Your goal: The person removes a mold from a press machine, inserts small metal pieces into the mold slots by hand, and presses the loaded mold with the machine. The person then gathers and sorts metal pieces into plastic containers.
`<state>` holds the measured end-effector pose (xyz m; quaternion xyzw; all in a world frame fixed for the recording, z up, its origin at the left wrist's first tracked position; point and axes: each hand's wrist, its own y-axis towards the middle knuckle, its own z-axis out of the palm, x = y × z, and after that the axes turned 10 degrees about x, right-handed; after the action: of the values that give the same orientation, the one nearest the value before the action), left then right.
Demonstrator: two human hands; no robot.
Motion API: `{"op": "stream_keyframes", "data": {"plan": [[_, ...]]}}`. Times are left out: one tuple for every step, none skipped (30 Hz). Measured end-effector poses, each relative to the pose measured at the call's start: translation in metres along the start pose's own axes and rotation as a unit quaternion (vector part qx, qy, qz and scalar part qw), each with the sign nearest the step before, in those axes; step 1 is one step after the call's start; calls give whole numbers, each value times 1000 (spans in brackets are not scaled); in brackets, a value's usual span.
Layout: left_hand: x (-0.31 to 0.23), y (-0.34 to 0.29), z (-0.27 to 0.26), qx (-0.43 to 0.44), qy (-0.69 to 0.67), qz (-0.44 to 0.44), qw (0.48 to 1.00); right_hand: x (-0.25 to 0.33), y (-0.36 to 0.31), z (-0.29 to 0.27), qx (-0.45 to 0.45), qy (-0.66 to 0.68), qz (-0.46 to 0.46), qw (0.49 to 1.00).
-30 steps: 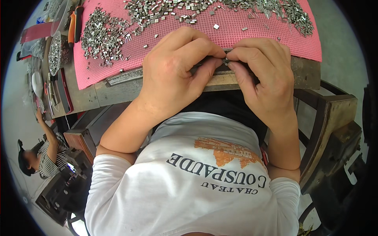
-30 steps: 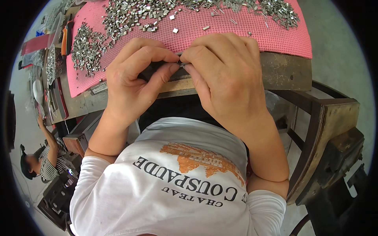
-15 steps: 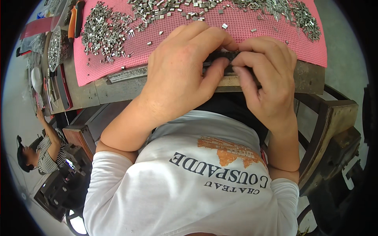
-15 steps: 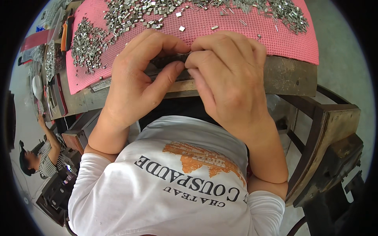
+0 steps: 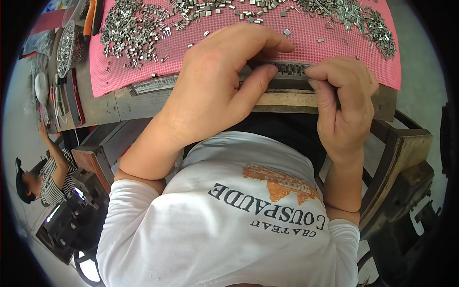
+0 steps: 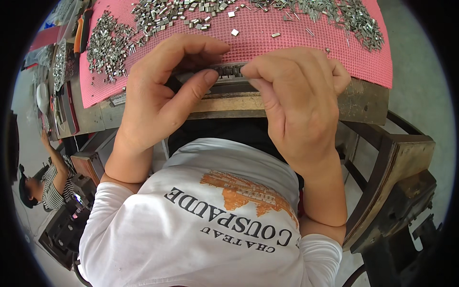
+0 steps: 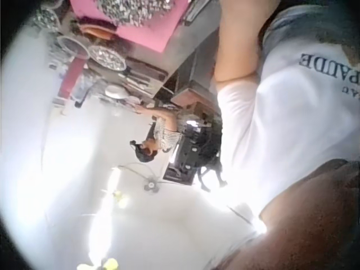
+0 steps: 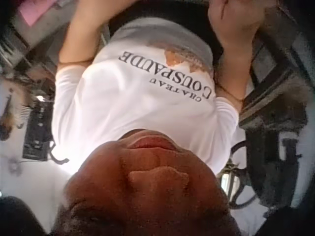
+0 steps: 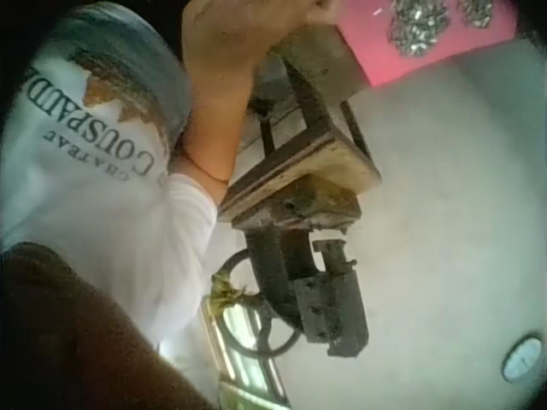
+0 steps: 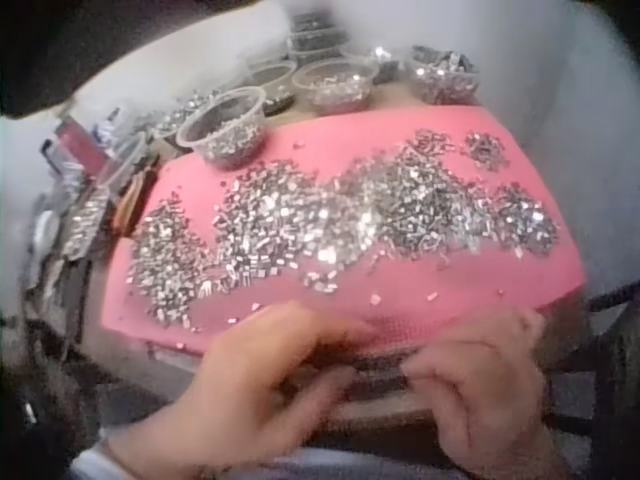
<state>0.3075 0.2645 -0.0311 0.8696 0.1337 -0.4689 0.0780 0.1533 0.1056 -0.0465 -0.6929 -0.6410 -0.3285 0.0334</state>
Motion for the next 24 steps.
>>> {"op": "stream_keyframes", "data": {"plan": [[1, 0, 0, -14, -20, 13, 1000, 0, 1, 1, -4, -7, -9, 1000], [1, -1, 0, -29, -40, 27, 998, 0, 2, 1, -8, -14, -19, 1000], [2, -1, 0, -30, -41, 27, 998, 1, 2, 2, -7, -15, -19, 1000], [5, -2, -1, -41, -66, 33, 996, 2, 3, 3, -5, -30, -22, 999], [6, -3, -1, -52, -91, 40, 994, 2, 3, 4, -2, -44, -24, 999], [7, -4, -1, -53, -93, 40, 993, 2, 3, 6, 0, -46, -25, 999], [7, -5, -1, -66, -103, 43, 992, 3, 3, 8, -9, -53, -29, 998], [7, -5, -1, -79, -113, 45, 989, 3, 3, 9, -19, -61, -33, 997], [11, -7, -1, -80, -115, 46, 989, 3, 3, 9, -17, -62, -34, 997], [17, -10, 0, -93, -162, 47, 981, 3, 3, 9, -18, -68, -37, 997], [21, -12, 1, -105, -208, 48, 971, 3, 3, 9, -19, -74, -40, 996], [21, -13, 1, -107, -210, 48, 971, 4, 4, 9, -17, -74, -42, 996], [22, -14, 1, -110, -224, 47, 967, 4, 4, 8, -14, -81, -47, 995], [23, -14, 1, -114, -238, 46, 963, 4, 4, 8, -11, -88, -53, 995], [23, -14, 1, -115, -240, 46, 963, 5, 4, 7, -10, -89, -54, 995], [24, -15, 1, -118, -242, 50, 962, 5, 5, 6, -6, -90, -53, 995], [23, -15, 1, -120, -244, 55, 961, 5, 5, 6, -3, -90, -53, 995], [23, -15, 1, -121, -245, 54, 960, 6, 5, 4, -2, -90, -54, 994], [23, -15, 0, -126, -241, 57, 961, 7, 6, 2, 7, -80, -43, 996], [22, -15, 0, -131, -236, 60, 961, 7, 6, 1, 16, -69, -32, 997], [21, -18, -3, -133, -237, 59, 961, 7, 7, 1, 17, -69, -34, 997], [19, -21, -6, -129, -247, 49, 959, 5, 7, -1, 8, -41, -18, 999], [18, -25, -10, -126, -257, 38, 957, 4, 6, -2, -1, -13, -3, 1000], [18, -27, -14, -125, -258, 40, 957, 2, 4, -3, 0, -15, -3, 1000]]}}
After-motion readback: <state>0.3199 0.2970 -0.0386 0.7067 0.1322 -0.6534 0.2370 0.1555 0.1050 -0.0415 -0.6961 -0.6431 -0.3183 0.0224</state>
